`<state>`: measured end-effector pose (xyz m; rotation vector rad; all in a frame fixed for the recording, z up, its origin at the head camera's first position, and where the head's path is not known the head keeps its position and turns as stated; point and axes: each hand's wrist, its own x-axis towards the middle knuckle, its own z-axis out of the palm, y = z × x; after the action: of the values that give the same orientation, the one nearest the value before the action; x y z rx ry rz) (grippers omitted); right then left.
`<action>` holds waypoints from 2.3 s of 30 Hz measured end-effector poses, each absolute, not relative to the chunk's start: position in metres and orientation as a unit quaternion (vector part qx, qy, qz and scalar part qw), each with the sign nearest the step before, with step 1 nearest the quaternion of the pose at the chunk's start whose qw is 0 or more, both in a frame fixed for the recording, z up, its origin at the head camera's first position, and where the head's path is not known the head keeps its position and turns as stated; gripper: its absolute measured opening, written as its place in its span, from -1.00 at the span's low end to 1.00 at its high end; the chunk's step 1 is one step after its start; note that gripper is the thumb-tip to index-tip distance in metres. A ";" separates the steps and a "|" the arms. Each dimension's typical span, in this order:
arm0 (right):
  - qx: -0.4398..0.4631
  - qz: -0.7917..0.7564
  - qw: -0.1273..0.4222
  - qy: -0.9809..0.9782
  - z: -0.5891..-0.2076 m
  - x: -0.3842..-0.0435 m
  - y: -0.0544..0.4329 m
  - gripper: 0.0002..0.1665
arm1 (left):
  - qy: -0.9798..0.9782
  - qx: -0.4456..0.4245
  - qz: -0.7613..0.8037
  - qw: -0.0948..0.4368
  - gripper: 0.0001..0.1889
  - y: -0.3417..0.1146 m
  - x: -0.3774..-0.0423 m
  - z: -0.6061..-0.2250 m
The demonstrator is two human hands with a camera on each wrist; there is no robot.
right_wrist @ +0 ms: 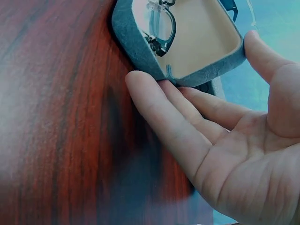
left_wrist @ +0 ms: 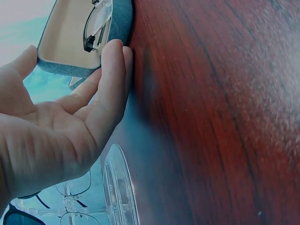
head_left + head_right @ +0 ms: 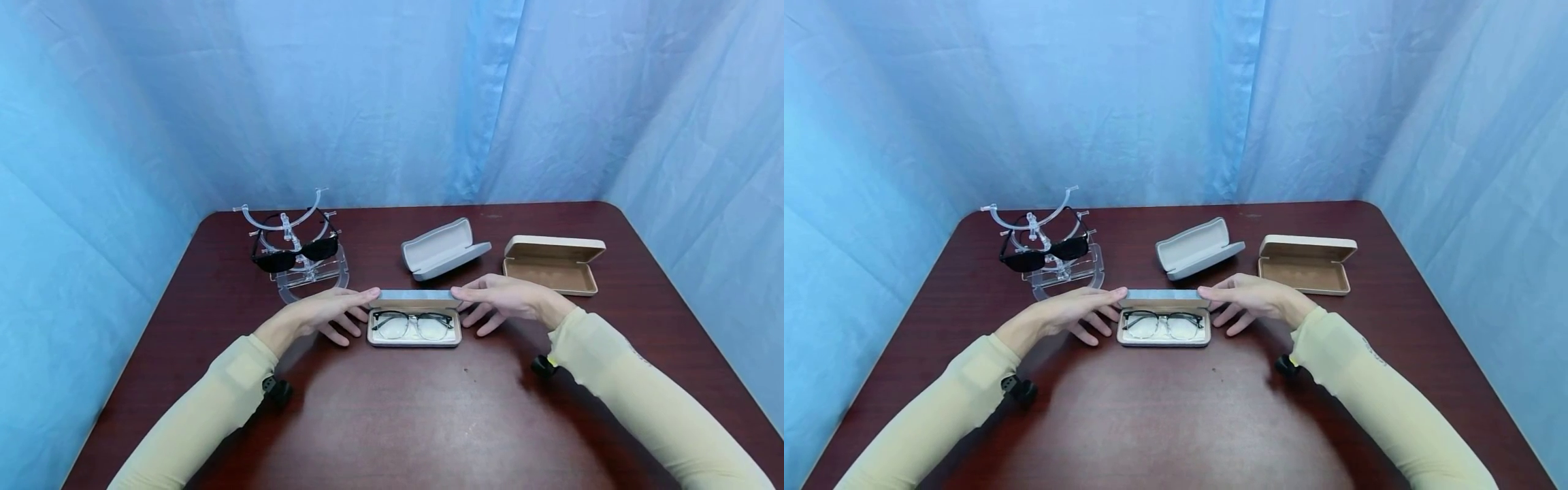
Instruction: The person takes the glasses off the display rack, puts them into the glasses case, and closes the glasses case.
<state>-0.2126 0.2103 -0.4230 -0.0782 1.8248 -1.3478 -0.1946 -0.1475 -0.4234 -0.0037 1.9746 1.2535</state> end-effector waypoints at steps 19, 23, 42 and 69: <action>-0.022 -0.529 0.448 0.720 -0.428 -0.210 0.212 -0.13 | 0.760 -0.014 0.518 0.391 -0.04 -0.147 -0.195 -0.428; -0.030 -0.539 0.452 0.710 -0.430 -0.211 0.212 -0.12 | 0.754 -0.008 0.528 0.391 -0.05 -0.147 -0.196 -0.428; -0.037 -0.554 0.428 0.713 -0.432 -0.213 0.209 -0.27 | 0.732 0.001 0.553 0.399 -0.16 -0.149 -0.198 -0.429; -0.049 -0.542 0.426 0.723 -0.434 -0.209 0.211 -0.25 | 0.720 0.001 0.569 0.398 -0.18 -0.153 -0.195 -0.433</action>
<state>-0.2090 0.2111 -0.4340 -0.1232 1.8060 -1.3550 -0.1948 -0.1528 -0.4330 0.0032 1.8221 1.4398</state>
